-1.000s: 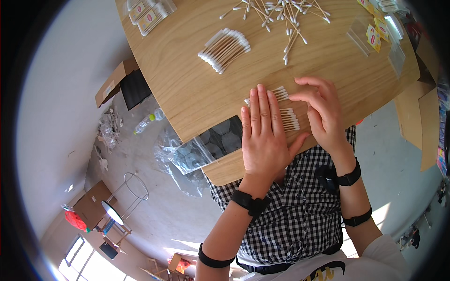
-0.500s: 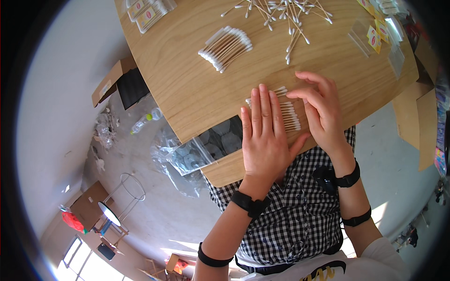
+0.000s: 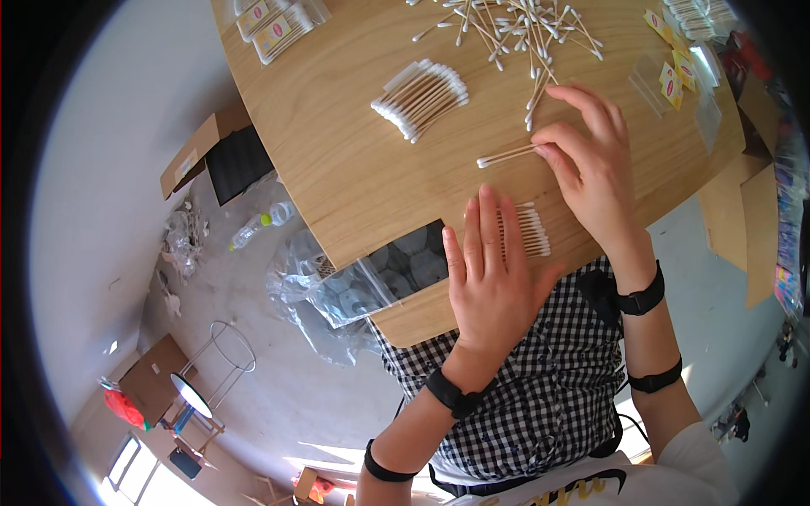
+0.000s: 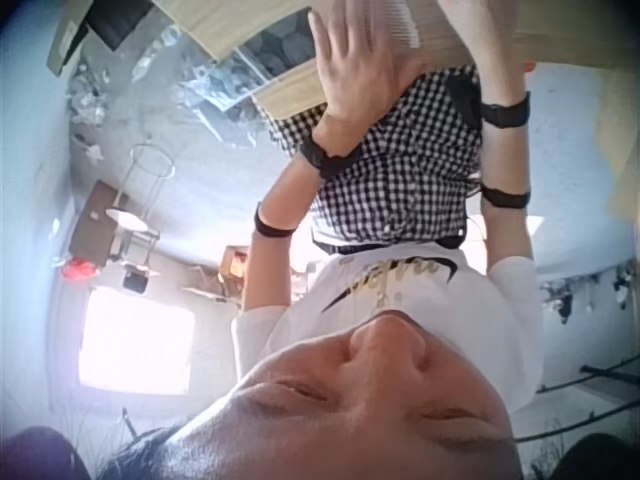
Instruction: Packing small groups of cotton swabs into plastic bags.
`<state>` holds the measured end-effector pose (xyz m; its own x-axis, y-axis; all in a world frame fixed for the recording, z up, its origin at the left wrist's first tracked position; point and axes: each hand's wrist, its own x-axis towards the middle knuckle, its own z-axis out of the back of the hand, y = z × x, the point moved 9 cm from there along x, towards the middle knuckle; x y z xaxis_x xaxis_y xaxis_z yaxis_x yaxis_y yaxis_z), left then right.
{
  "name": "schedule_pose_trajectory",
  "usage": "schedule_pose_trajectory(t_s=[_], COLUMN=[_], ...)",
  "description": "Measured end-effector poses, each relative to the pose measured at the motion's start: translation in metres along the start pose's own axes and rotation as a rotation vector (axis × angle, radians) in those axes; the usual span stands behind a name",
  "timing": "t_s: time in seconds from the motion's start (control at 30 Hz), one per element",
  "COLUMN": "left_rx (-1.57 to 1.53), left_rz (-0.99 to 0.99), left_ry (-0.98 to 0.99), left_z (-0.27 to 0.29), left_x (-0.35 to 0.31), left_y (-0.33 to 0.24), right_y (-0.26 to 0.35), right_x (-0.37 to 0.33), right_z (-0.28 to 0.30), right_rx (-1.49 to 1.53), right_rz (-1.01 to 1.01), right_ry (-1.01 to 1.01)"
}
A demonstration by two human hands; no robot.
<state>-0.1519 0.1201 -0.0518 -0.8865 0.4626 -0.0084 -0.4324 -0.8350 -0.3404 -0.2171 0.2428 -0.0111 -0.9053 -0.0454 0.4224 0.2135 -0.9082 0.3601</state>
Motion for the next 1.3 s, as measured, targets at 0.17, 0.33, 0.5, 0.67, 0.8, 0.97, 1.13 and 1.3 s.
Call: schedule_pose_trajectory(t_s=[0.17, 0.33, 0.5, 0.67, 0.8, 0.97, 1.13, 1.3], left_rx=[-0.551, -1.374, -1.482, -1.459, -1.225, -0.462, -0.345, -0.356], left_rz=[0.126, 0.403, 0.358, 0.429, 0.34, -0.162, -0.279, -0.317], left_ry=[-0.165, -0.457, -0.395, -0.558, -0.449, -0.067, 0.028, 0.075], left_z=[0.026, 0.016, 0.004, 0.013, 0.03, 0.042, 0.028, 0.019], left_x=[-0.02, -0.016, -0.012, -0.029, -0.052, -0.055, -0.062, -0.065], left_y=[0.03, 0.058, 0.039, 0.05, 0.064, 0.006, -0.01, -0.012], right_y=[-0.024, 0.009, 0.031, 0.029, 0.023, 0.057, 0.064, 0.063], right_x=[-0.043, -0.079, -0.076, -0.072, -0.059, -0.038, -0.033, -0.029], right_z=[0.001, -0.022, -0.031, -0.027, -0.003, -0.001, -0.012, -0.021], right_rx=[0.779, 1.062, 1.108, 1.124, 0.692, 0.265, 0.194, 0.227], right_rz=[-0.453, -0.518, -0.497, -0.495, -0.441, -0.089, -0.02, 0.01], right_ry=[-0.166, -0.196, -0.145, -0.118, -0.124, 0.245, 0.346, 0.454])
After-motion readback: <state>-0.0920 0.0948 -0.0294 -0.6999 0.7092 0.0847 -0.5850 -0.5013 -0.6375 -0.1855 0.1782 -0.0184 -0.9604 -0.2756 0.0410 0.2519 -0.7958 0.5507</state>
